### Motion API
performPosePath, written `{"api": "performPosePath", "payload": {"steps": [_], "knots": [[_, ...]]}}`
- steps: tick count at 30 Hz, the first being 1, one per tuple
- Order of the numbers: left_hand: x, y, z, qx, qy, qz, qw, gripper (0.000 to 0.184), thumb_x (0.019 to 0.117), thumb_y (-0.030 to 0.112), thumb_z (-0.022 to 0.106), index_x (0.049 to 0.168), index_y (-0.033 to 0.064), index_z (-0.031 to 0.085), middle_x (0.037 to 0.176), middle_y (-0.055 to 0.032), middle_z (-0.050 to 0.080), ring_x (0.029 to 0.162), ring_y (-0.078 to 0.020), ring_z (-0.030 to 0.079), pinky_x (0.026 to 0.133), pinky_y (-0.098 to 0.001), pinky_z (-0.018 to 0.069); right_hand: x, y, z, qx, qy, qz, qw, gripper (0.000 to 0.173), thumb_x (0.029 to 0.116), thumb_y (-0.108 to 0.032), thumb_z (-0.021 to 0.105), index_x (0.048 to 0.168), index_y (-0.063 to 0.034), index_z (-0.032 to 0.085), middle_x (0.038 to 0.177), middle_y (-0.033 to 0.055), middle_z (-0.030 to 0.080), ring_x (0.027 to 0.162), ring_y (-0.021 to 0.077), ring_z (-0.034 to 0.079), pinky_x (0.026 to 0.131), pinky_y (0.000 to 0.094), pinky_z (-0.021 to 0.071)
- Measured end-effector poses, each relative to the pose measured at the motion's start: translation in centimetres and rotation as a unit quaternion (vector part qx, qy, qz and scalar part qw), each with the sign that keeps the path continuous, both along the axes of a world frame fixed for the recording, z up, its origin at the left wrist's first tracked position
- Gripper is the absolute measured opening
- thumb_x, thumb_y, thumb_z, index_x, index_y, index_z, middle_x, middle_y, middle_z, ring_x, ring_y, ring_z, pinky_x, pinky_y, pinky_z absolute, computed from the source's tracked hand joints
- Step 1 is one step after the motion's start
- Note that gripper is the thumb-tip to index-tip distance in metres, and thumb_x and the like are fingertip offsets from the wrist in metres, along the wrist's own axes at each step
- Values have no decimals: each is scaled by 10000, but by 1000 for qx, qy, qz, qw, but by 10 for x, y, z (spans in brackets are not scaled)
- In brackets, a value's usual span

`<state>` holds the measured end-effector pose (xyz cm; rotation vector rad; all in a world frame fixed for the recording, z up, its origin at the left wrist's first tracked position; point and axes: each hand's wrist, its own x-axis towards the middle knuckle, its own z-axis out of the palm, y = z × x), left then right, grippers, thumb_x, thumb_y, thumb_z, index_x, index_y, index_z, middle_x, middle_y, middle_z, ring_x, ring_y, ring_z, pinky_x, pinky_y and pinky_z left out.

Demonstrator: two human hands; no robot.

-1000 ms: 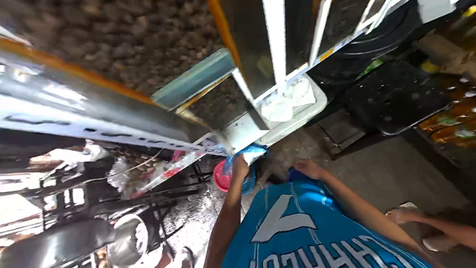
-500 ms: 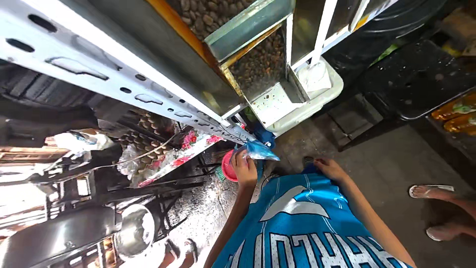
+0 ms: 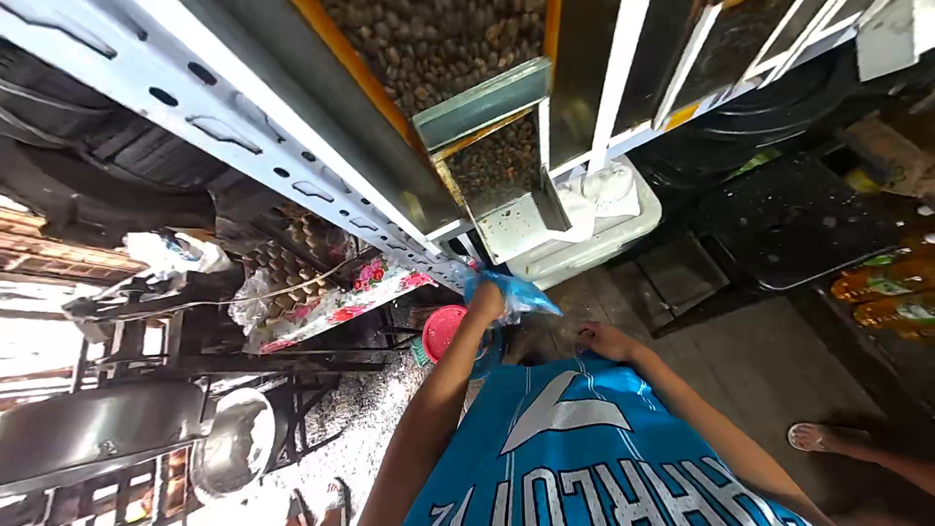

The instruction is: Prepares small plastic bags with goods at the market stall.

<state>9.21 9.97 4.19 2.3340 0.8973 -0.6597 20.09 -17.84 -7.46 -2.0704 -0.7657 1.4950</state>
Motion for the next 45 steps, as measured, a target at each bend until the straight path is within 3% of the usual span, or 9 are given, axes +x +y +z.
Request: {"api": "performPosePath", "payload": {"steps": [4, 10, 16, 20, 26, 30, 33, 39, 45], "knots": [[-5, -16, -8, -18, 121, -8, 992, 513, 1050, 334, 541, 1385, -55, 563, 1412, -296, 555, 1355, -430, 509, 1133, -606, 381, 13, -44, -26, -10, 7, -70, 997, 434, 1051, -385, 575, 1326, -53, 622, 1130, 179, 714, 1034, 300, 694, 975, 524, 526], [-24, -5, -80, 83, 62, -74, 992, 413, 1020, 224, 563, 1343, -30, 606, 1386, -276, 583, 1333, -459, 519, 1086, -669, 405, 18, -94, -44, -30, 6, -153, 988, 424, 1042, -426, 577, 1283, -88, 663, 1080, 151, 732, 991, 283, 708, 946, 528, 544], [-29, -1, -17, 36, 58, 70, 995, 613, 999, 408, 618, 1414, -35, 536, 1411, -271, 565, 1349, -400, 525, 1143, -568, 391, 31, -102, -38, -40, 42, -158, 986, 436, 1052, -400, 569, 1324, -65, 635, 1144, 177, 717, 1043, 300, 703, 978, 522, 536], [-37, 12, -28, -16, 67, 46, 997, 407, 1003, 212, 637, 1300, -64, 610, 1260, -290, 640, 1193, -424, 620, 1049, -580, 470, 46, -90, -42, -29, 48, -115, 992, 402, 1064, -358, 555, 1325, -61, 628, 1127, 182, 717, 1010, 306, 708, 948, 522, 550], [-53, 7, -40, 34, 80, 0, 996, 412, 959, 169, 672, 1275, -88, 616, 1307, -318, 603, 1269, -481, 550, 1077, -642, 419, 67, -75, -20, -28, 55, -27, 998, 428, 1061, -374, 549, 1337, -53, 612, 1200, 186, 693, 1069, 304, 688, 983, 511, 532], [-65, -5, -36, -7, 49, 145, 988, 453, 1001, 287, 637, 1288, -65, 620, 1273, -299, 629, 1208, -425, 607, 1055, -600, 458, 78, -73, -16, -29, 48, 16, 998, 411, 1059, -360, 551, 1320, -51, 620, 1167, 189, 691, 1052, 305, 675, 968, 520, 520], [-75, -10, -44, -41, -14, 250, 967, 460, 976, 186, 668, 1348, -64, 559, 1265, -286, 627, 1126, -381, 651, 987, -561, 520, 83, -73, -14, -34, 38, 31, 998, 416, 1055, -364, 558, 1312, -43, 626, 1195, 195, 688, 1080, 314, 675, 985, 526, 518], [-77, -16, -56, -50, -70, 231, 969, 412, 967, 130, 670, 1337, -28, 583, 1282, -232, 635, 1177, -325, 623, 1028, -500, 499, 81, -91, -15, -47, 48, 23, 997, 421, 1066, -367, 538, 1325, -44, 615, 1173, 192, 685, 1060, 302, 672, 977, 513, 517], [-53, -50, -31, 173, -39, 230, 957, 521, 910, 258, 711, 1343, -1, 581, 1257, -254, 650, 1179, -413, 636, 987, -637, 502, 72, -111, -14, -72, 56, -21, 996, 438, 1066, -383, 541, 1341, -49, 602, 1188, 192, 684, 1087, 302, 672, 998, 509, 514]]}}
